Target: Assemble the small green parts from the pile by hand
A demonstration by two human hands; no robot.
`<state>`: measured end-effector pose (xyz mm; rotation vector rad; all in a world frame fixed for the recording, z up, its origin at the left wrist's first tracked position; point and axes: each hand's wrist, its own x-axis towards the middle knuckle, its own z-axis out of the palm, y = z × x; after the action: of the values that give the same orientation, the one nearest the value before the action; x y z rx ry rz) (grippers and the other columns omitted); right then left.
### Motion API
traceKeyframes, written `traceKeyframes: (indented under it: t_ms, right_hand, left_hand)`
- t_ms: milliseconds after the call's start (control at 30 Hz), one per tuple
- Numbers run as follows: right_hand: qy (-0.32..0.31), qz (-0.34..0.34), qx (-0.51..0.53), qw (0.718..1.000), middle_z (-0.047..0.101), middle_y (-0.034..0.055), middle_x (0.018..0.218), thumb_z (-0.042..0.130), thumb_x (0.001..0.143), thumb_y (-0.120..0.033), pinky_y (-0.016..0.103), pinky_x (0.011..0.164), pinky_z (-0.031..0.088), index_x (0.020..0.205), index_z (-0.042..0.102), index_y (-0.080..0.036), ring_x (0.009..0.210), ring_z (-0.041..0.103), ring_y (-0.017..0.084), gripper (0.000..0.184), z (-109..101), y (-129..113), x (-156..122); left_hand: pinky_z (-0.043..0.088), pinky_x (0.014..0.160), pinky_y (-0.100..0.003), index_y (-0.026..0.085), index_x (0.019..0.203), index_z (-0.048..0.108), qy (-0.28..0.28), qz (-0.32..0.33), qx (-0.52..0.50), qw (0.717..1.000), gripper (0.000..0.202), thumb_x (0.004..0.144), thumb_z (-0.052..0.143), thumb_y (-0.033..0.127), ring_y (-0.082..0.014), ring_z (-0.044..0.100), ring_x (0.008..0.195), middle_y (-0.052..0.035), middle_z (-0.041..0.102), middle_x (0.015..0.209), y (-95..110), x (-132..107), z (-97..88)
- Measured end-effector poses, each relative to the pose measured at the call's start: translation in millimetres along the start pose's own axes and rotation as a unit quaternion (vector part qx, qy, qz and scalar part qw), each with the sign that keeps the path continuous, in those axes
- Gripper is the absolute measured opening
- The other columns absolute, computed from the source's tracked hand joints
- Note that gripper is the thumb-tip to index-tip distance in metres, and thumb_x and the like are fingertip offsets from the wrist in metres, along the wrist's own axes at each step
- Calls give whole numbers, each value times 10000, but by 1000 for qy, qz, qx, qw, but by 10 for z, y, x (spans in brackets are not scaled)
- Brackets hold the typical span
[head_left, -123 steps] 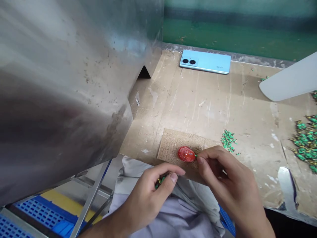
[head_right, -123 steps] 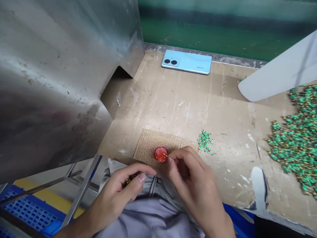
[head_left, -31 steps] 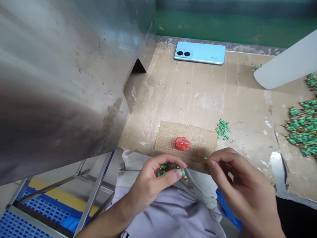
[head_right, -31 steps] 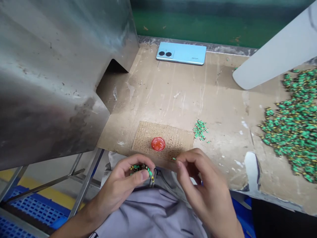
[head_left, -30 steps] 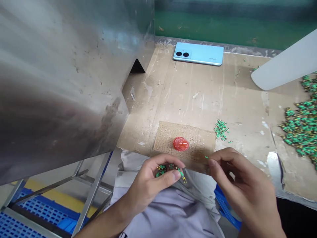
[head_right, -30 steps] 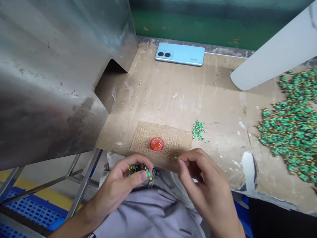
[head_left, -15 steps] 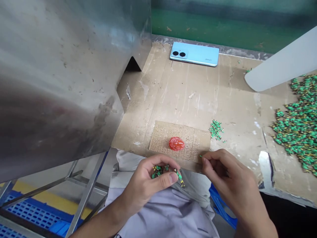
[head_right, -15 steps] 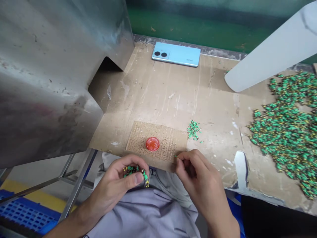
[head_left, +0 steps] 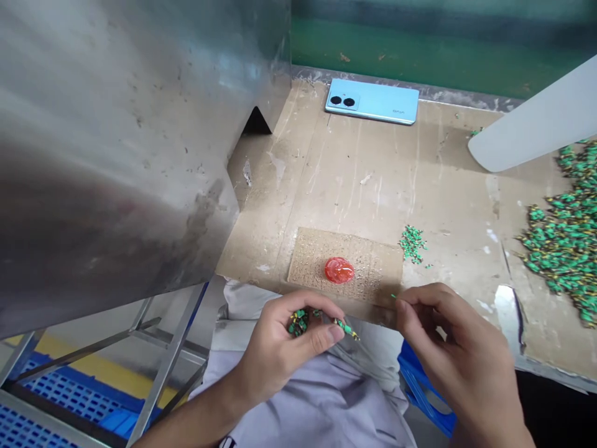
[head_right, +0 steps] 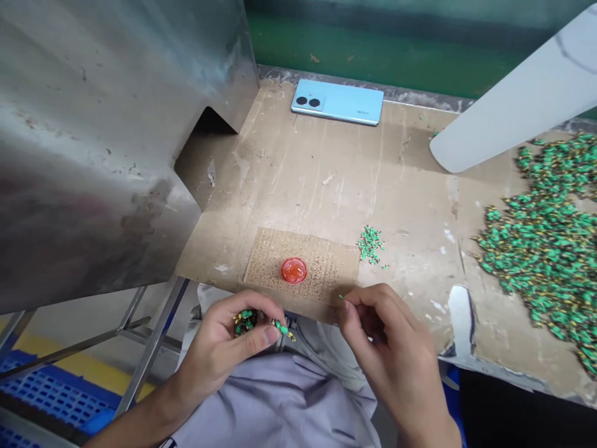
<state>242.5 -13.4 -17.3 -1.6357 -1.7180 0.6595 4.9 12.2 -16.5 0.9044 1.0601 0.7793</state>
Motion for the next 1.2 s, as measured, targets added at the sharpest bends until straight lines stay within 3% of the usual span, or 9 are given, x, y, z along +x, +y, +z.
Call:
traceKeyframes:
  t_ms: [100,300,633,1200]
  right_hand:
    - [0,12,89,996,612,8,828,641,1007,-161,255,568,465,975,637,-245,697,587,146,91,29,-133,-69]
    - [-93,-3,193,977,593,-15,796,589,1035,-161,228,595,487,957,608,-254,693,586,127,123,101,-379,-58]
    - [-120,-2,198,973,625,-24,748,612,1022,-185,226,556,501,906,625,-249,636,589,121,133,105,-443,31]
    - [-178,3,178,968,659,-45,758,596,1029,-192,200,559,506,916,629,-259,631,629,99,135,53,-448,59]
  left_hand:
    - [506,692,-261,200,913,820,2,8,24,1000,139,876,867,325,-168,658,754,-37,795,873,24,-20,27]
    - [488,662,-260,201,928,818,-29,49,31,998,103,899,851,294,-164,654,750,-41,788,871,29,-56,59]
    - [526,765,-260,227,1014,819,-64,97,21,993,104,932,811,163,-165,708,862,-33,807,969,6,-84,32]
    - [558,796,-268,225,941,821,-68,128,41,989,114,920,819,113,-174,746,869,-33,813,919,-21,-65,20]
